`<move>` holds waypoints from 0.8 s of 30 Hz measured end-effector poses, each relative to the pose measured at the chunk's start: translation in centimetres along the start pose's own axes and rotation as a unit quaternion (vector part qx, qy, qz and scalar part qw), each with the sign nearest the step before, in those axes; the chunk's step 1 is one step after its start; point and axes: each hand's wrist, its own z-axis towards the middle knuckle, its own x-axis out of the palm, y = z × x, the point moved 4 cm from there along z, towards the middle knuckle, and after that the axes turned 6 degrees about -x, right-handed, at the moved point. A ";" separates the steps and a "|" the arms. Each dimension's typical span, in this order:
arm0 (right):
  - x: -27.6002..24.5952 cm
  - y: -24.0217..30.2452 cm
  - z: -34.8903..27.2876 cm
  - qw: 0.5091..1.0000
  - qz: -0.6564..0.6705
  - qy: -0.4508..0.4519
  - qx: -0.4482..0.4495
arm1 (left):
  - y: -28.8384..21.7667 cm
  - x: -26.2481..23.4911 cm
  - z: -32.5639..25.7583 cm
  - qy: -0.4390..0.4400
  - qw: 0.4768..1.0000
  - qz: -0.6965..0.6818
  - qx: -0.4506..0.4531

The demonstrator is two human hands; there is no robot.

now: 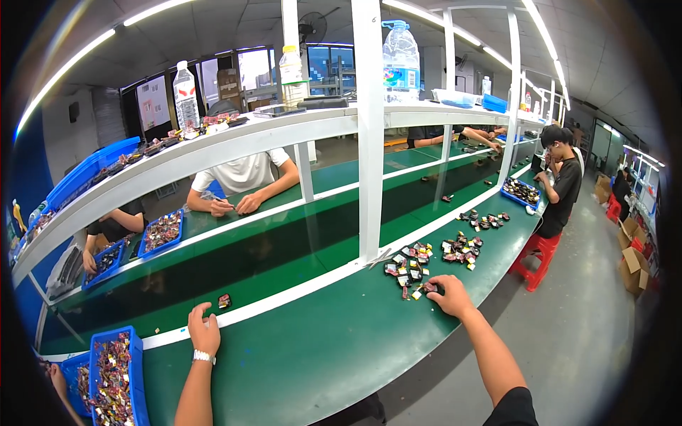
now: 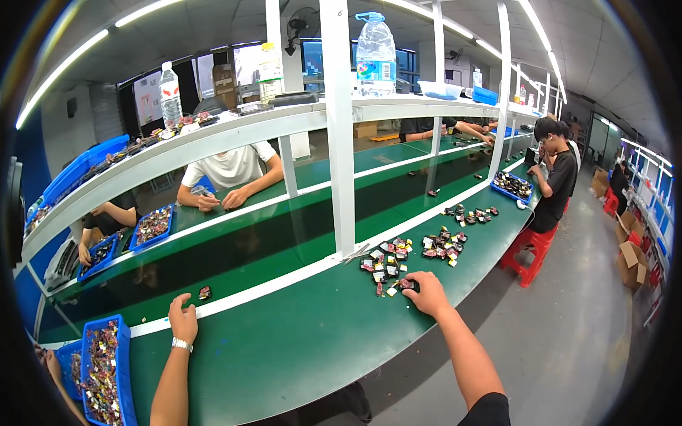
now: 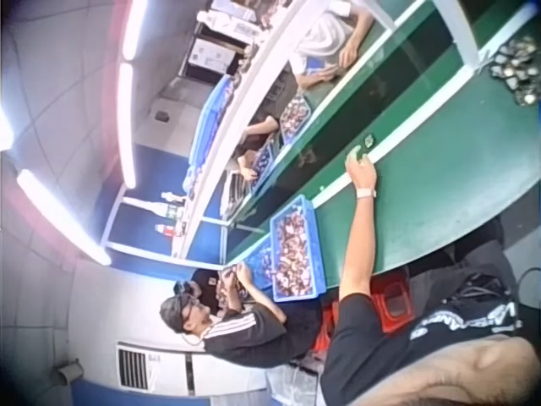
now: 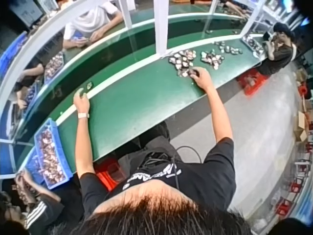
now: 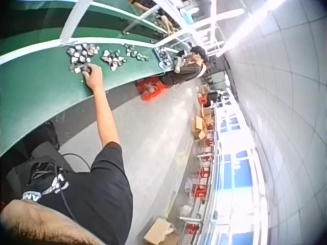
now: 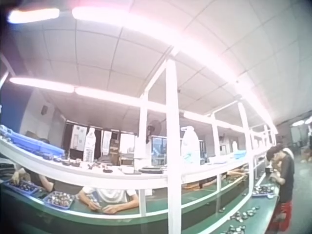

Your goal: Assembling small electronic components with wires on a factory production line.

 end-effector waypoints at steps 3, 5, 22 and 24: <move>-1.1 4.5 -1.2 0.996 0.047 0.067 0.040 | -3.8 -3.1 -3.1 0.015 0.997 -0.043 0.063; -0.4 7.5 -2.0 0.988 0.123 0.093 -0.011 | -4.7 -2.8 -4.8 0.089 0.994 -0.062 0.030; 14.2 37.2 2.5 0.835 0.298 0.291 -0.360 | -3.7 -1.4 -7.4 0.406 0.702 -0.515 -0.277; 14.6 37.1 2.2 0.846 0.287 0.171 -0.415 | -3.5 -1.6 -7.3 0.393 0.717 -0.505 -0.277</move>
